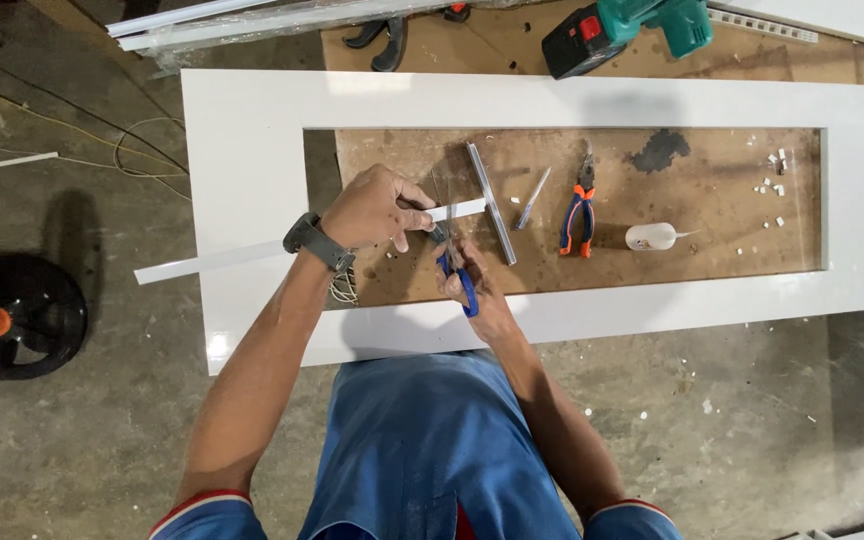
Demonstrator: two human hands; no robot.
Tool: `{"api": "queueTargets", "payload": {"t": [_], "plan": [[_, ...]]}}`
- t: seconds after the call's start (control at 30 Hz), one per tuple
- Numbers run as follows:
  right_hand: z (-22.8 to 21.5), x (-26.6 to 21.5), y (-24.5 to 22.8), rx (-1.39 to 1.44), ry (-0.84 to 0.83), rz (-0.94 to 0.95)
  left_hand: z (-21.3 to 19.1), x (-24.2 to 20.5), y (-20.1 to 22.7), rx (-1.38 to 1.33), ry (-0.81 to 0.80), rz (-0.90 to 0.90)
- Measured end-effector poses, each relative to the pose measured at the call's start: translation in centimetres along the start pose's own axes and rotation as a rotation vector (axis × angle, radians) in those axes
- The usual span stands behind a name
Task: Cutting and fitting plastic or PVC trim pieces onto a white cabinet door or frame.
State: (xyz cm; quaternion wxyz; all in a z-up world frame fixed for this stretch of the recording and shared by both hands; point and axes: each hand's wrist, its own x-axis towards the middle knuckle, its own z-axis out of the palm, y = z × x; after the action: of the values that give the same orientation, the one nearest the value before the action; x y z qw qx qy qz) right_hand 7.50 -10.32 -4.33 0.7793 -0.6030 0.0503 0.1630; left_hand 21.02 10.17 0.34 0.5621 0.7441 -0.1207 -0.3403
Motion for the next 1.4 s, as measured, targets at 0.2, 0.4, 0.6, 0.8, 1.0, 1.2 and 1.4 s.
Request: {"api": "queueTargets", "payload": {"t": [0.2, 0.4, 0.6, 0.8, 1.0, 1.2, 1.4], "plan": [[0.3, 0.0, 0.1, -0.067, 0.045, 0.013, -0.2, 0.2, -0.2, 0.018, 0.004, -0.023], [0.7, -0.2, 0.4, -0.108, 0.048, 0.005, -0.7, 0.6, -1.2, -0.087, -0.062, 0.084], [1.2, -0.1, -0.4, -0.136, 0.064, 0.012, -1.0, 0.8, -0.9, -0.025, -0.076, 0.026], [1.8, -0.2, -0.5, -0.112, 0.111, 0.013, -1.2, 0.9, -1.2, -0.045, -0.091, -0.007], [2.3, -0.3, -1.8, -0.217, 0.172, 0.075, -1.0, 1.2, -1.3, -0.02, -0.067, -0.016], [2.0, 0.0, -1.2, -0.132, 0.173, 0.064, -0.8, 1.4, -1.9, -0.076, -0.04, -0.043], [1.6, 0.0, -0.9, -0.151, 0.206, 0.15, -0.6, 1.8, -2.6, -0.065, -0.039, -0.038]]}}
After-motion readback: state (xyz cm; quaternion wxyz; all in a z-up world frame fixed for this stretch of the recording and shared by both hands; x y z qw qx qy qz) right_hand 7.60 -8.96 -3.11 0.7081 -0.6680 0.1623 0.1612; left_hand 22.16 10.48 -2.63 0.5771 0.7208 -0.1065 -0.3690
